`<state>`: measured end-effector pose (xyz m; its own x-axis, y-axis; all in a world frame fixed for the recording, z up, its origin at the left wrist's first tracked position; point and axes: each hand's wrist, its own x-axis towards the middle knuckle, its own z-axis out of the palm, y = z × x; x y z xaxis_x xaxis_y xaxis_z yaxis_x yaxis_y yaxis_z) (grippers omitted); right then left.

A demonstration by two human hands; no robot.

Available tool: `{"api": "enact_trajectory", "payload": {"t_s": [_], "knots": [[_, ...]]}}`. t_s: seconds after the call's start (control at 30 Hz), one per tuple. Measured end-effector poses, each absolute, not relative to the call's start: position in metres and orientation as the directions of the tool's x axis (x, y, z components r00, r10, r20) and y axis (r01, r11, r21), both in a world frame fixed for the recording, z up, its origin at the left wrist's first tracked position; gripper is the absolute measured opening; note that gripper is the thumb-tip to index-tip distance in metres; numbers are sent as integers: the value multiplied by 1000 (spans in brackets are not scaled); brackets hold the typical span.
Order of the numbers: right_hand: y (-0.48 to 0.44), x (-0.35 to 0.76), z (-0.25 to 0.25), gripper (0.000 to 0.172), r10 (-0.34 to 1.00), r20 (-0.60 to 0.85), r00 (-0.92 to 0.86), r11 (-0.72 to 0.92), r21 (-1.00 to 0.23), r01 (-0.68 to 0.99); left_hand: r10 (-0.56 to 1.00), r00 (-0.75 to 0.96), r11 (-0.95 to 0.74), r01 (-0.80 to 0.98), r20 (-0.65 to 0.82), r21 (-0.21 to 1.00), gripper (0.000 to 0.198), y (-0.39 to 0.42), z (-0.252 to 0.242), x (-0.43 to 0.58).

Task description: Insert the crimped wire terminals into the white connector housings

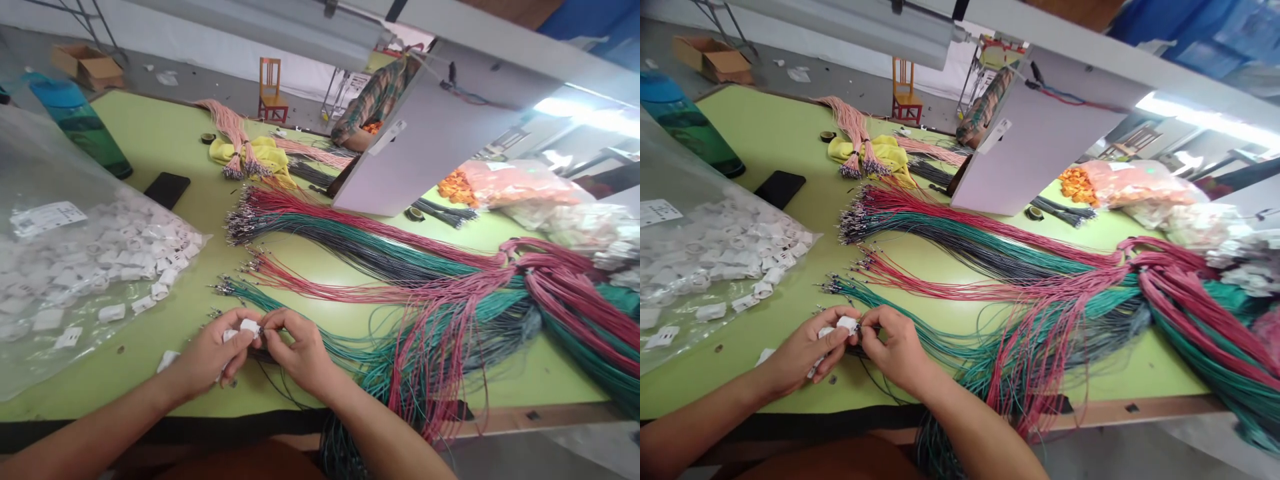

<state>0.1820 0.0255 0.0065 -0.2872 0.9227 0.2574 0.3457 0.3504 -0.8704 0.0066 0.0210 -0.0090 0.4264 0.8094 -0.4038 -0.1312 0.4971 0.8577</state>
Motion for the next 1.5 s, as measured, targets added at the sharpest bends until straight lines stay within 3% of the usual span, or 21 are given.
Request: {"api": "enact_trajectory", "payload": {"t_s": [0.17, 0.33, 0.77, 0.87, 1.07, 1.23, 1.5], "knots": [[23, 184, 14, 13, 829, 453, -329, 552, -758, 347, 929, 328, 148, 97, -172, 984, 20, 19, -15, -2], [21, 188, 16, 18, 787, 486, -380, 609, -709, 355, 922, 379, -161, 187, 80, 969, 15, 19, -21, -5], [18, 190, 14, 18, 798, 441, -411, 587, -722, 365, 938, 311, -228, 225, 152, 947, 20, 19, -24, -6], [18, 189, 14, 18, 796, 443, -413, 584, -740, 332, 942, 328, -145, 223, 66, 964, 16, 18, -22, -6], [16, 190, 22, 17, 884, 396, -248, 462, -819, 339, 836, 437, 366, 5, -332, 931, 23, 27, -10, -11], [15, 188, 22, 14, 898, 365, -245, 431, -841, 326, 748, 531, 556, -174, -398, 813, 23, 36, -1, -10], [16, 188, 23, 12, 927, 316, -202, 370, -855, 363, 709, 569, 616, -210, -418, 759, 24, 36, -4, -11]]}}
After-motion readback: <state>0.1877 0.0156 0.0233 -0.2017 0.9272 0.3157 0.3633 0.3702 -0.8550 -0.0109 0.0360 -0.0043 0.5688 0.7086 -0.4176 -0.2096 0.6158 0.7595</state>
